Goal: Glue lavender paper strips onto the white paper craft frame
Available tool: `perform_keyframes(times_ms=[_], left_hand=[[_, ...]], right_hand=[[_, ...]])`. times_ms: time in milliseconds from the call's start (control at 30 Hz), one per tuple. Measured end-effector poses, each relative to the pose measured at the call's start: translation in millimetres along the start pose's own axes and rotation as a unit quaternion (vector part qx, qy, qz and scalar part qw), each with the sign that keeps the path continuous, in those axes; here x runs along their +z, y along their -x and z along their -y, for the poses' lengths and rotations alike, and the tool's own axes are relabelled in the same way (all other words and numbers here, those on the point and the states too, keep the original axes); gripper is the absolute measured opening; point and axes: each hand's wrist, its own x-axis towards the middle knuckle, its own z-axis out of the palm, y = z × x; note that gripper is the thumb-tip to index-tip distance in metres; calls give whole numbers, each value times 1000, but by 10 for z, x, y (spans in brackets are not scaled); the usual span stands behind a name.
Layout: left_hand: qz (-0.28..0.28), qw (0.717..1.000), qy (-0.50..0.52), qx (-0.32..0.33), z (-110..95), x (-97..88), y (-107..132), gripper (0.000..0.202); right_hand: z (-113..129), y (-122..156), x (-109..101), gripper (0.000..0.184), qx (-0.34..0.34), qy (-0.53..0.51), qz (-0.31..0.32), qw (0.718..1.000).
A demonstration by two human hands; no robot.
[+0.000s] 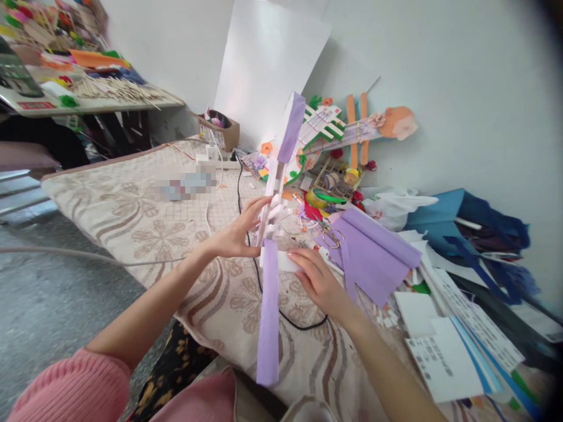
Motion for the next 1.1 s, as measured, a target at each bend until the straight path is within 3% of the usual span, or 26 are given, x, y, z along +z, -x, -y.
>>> perform_keyframes(times_ms=[400,900,1100], left_hand=[[-4,1000,0,0,-39,-5,4,105],[-7,1000,2,-3,-32,5,1,105],[-6,1000,0,2,-20,-10,0,106]], right_hand=[[-130,-99,70,57,8,0,-13,1000],[-200,-155,87,56,60,-25,-7,998],[-156,-124,29,53,14,-39,7,999]])
